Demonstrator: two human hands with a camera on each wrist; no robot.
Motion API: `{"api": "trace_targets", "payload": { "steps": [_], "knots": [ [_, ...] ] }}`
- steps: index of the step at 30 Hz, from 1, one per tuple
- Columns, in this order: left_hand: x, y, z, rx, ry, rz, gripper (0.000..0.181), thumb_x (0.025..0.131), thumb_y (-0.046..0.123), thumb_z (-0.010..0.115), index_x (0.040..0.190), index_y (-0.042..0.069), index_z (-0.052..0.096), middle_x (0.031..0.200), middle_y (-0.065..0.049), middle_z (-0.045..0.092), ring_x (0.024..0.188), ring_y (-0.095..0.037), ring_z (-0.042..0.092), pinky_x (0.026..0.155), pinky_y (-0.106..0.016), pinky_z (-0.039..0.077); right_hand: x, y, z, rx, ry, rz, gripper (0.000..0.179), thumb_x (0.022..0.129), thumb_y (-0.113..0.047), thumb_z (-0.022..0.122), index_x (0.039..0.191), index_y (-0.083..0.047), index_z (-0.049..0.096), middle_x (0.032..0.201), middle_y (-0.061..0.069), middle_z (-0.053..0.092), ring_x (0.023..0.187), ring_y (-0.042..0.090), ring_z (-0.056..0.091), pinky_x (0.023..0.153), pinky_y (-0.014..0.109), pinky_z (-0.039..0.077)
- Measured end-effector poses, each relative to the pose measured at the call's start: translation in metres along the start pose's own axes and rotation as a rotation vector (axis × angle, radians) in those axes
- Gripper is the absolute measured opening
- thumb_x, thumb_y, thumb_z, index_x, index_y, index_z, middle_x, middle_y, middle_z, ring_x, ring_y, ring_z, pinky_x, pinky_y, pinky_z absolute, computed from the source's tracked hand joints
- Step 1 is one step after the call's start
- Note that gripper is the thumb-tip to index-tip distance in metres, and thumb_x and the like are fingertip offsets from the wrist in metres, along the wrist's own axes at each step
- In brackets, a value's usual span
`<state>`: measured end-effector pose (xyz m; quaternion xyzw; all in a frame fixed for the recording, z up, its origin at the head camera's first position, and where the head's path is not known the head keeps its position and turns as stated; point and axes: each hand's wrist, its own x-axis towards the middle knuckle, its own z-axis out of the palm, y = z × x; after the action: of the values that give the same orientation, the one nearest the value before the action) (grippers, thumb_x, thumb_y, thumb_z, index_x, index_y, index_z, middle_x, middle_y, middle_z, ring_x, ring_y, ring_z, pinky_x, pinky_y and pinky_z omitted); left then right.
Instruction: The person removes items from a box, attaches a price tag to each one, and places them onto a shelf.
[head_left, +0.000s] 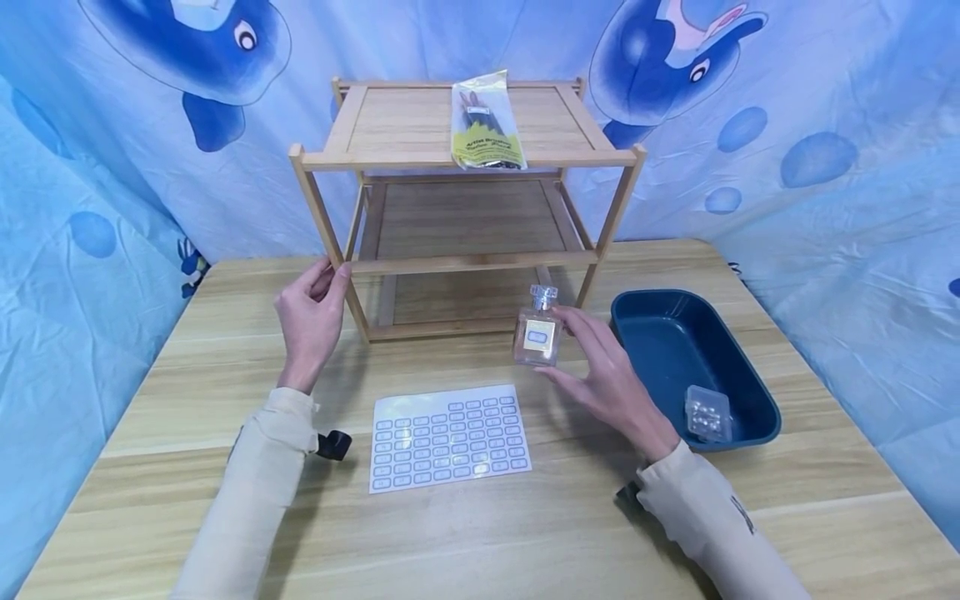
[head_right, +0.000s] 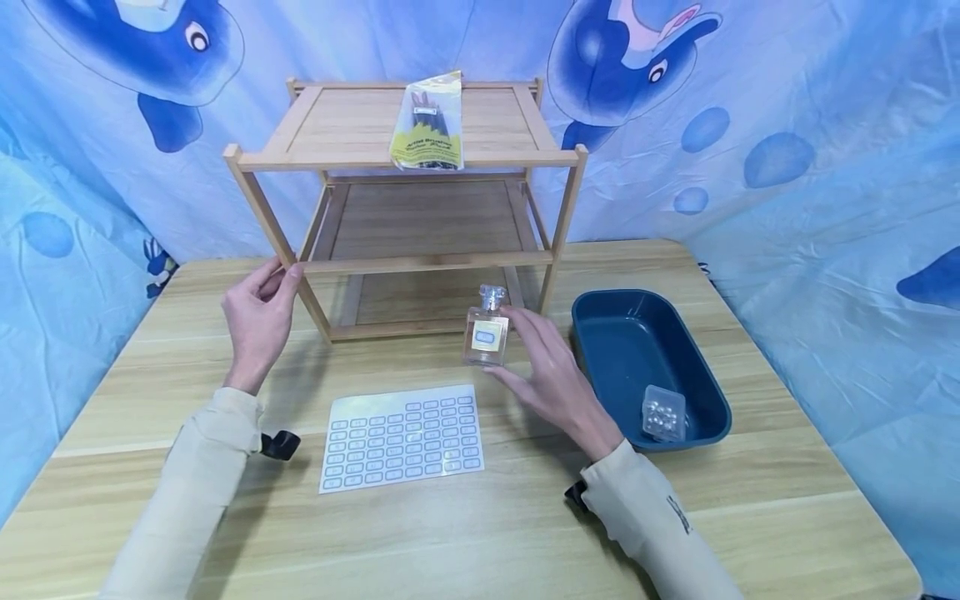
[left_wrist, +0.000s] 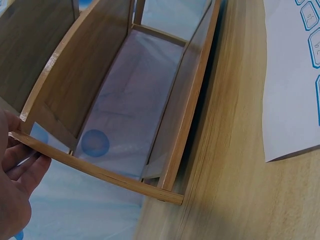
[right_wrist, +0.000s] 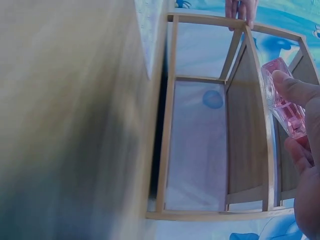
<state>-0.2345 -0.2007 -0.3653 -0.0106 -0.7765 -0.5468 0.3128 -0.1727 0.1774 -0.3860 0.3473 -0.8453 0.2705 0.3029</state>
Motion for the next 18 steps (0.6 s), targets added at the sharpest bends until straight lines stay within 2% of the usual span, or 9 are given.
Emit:
{"api": "trace_targets", "payload": {
  "steps": [4, 10, 14, 17, 18],
  "knots": [
    [0.000, -0.001, 0.001, 0.006, 0.013, 0.012, 0.035, 0.101, 0.023, 0.070, 0.129, 0.002, 0.070, 0.115, -0.018, 0.073, 0.104, -0.026, 0.073, 0.083, -0.021, 0.057, 0.010, -0.002, 0.001, -0.006, 0.007, -0.005, 0.086, 0.071, -0.013, 0.097, 0.143, 0.005, 0.052, 0.141, 0.024, 0.056, 0.122, 0.036, 0.059, 0.098, 0.050, 0.053],
    [-0.001, -0.002, 0.002, -0.002, 0.022, 0.017, 0.036, 0.101, 0.020, 0.070, 0.130, -0.001, 0.068, 0.117, -0.020, 0.072, 0.106, -0.031, 0.072, 0.084, -0.021, 0.056, 0.025, -0.003, 0.000, -0.030, 0.007, -0.028, 0.087, 0.073, -0.013, 0.096, 0.144, 0.005, 0.050, 0.142, 0.024, 0.055, 0.126, 0.037, 0.056, 0.101, 0.053, 0.051],
    [-0.007, 0.016, 0.002, 0.011, 0.029, 0.019, 0.034, 0.102, 0.012, 0.067, 0.130, -0.007, 0.066, 0.117, -0.025, 0.070, 0.107, -0.035, 0.071, 0.084, -0.020, 0.056, 0.034, -0.002, -0.002, -0.028, 0.018, -0.074, 0.084, 0.075, -0.012, 0.095, 0.143, 0.007, 0.049, 0.139, 0.026, 0.056, 0.126, 0.039, 0.055, 0.103, 0.054, 0.049],
    [-0.007, 0.016, 0.003, 0.021, 0.040, 0.028, 0.034, 0.102, 0.012, 0.066, 0.130, -0.006, 0.066, 0.116, -0.024, 0.071, 0.105, -0.034, 0.072, 0.083, -0.019, 0.056, 0.041, 0.000, -0.001, -0.021, 0.033, -0.093, 0.083, 0.076, -0.012, 0.094, 0.144, 0.008, 0.049, 0.139, 0.027, 0.055, 0.126, 0.040, 0.054, 0.104, 0.053, 0.048],
    [-0.006, 0.011, 0.003, 0.018, 0.043, 0.030, 0.034, 0.102, 0.014, 0.067, 0.130, -0.004, 0.067, 0.116, -0.022, 0.071, 0.104, -0.033, 0.072, 0.082, -0.018, 0.056, 0.044, 0.000, -0.001, -0.021, 0.037, -0.094, 0.083, 0.076, -0.012, 0.094, 0.144, 0.007, 0.049, 0.139, 0.027, 0.055, 0.126, 0.040, 0.054, 0.104, 0.053, 0.049]
  ]
}}
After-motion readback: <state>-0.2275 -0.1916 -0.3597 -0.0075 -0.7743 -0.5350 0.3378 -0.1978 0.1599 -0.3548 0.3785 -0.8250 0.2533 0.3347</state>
